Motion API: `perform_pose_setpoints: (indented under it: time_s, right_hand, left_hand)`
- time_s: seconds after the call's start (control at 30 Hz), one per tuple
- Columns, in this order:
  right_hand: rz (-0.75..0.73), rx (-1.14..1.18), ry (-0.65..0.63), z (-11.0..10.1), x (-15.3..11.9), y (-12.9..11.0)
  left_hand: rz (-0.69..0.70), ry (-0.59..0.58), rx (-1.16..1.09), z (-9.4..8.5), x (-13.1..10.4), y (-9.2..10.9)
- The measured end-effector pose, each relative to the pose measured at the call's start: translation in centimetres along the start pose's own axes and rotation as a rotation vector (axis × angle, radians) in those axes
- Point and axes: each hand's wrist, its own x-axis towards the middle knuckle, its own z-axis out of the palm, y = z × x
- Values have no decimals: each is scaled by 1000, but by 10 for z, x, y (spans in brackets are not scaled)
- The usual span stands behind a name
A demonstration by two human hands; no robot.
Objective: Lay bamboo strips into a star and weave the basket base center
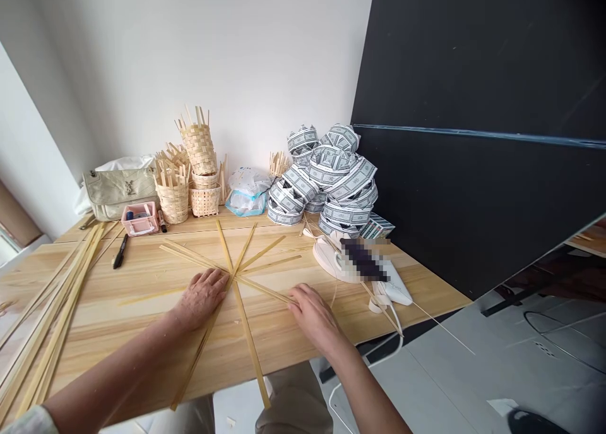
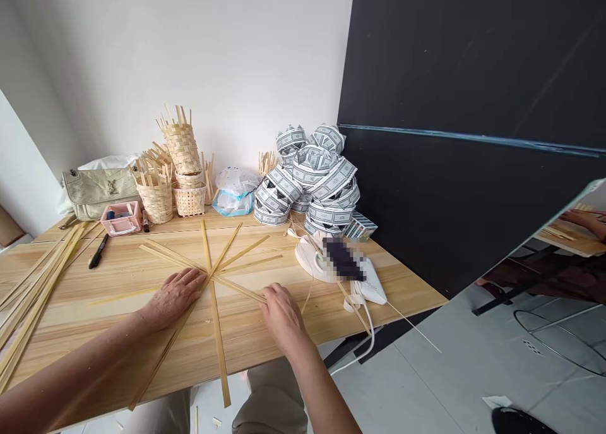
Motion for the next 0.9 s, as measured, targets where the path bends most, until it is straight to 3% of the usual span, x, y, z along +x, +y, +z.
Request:
perform_pose_setpoints:
  time_s: [0.2, 0.4, 0.63, 0.9]
  right_hand:
    - [-179, 71, 8, 18, 16, -42]
    - [-274, 97, -19, 51, 27, -68]
    - [-290, 46, -31, 75, 22, -72]
    - [-308, 49, -10, 73, 18, -71]
  left_hand:
    - [-25, -50, -1, -7, 2, 7]
    - [-26, -24, -36, 2, 4, 6]
    - [0, -4, -20, 2, 4, 5]
    - [-3, -26, 5, -4, 5, 8]
